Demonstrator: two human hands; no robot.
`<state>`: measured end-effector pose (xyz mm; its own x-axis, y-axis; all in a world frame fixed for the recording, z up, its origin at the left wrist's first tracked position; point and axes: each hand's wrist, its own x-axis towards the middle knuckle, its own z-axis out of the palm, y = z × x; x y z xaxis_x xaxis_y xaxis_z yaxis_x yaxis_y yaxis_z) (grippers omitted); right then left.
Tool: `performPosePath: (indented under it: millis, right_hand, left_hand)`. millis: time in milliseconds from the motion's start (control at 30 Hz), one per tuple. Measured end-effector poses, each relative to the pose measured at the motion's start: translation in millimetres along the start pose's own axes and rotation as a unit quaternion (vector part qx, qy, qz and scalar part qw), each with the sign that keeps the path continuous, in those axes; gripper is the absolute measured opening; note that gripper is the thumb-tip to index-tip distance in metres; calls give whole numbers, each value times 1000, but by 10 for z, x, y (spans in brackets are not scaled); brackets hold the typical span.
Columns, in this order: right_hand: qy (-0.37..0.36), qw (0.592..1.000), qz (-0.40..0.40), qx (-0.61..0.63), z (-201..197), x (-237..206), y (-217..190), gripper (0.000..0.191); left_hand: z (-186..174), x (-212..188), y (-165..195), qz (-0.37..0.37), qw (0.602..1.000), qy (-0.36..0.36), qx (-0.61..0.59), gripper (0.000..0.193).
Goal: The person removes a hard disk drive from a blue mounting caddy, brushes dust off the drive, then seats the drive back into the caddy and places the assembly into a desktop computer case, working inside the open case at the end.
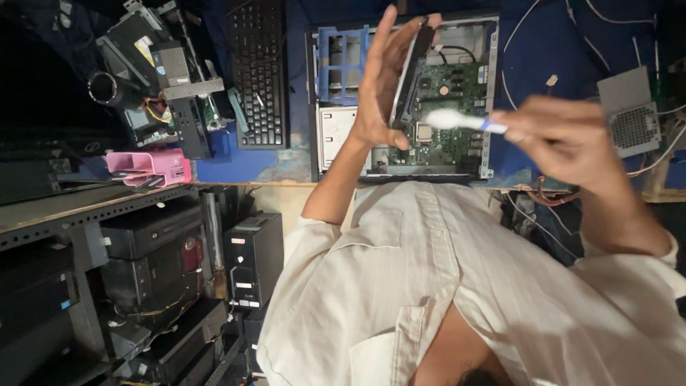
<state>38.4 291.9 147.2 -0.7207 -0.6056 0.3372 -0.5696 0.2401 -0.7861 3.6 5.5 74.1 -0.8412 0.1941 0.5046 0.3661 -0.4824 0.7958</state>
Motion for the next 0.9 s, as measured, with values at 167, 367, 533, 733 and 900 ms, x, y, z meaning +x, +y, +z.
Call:
performPosePath:
  millis: [167, 367, 533, 733, 900]
  right_hand:
    - [47, 998, 30, 0, 413, -77, 174, 16]
    - [137, 991, -1, -8, 750, 5, 339, 8]
    - [131, 991, -11, -23, 868, 103, 341, 11]
    - [106, 992, 57, -48, 874, 236, 216, 22]
    - [91, 996, 19, 1, 871, 285, 161, 27]
  left_hand:
    - [76, -17, -88, -6, 991, 64, -121, 137]
    - [163, -18, -171, -19, 968, 95, -231, 121]
    - [158, -13, -234, -17, 964, 107, -242, 116]
    - [136, 18, -276, -22, 958, 111, -263, 112]
    - [35, 108, -339, -18, 933, 124, -337, 102]
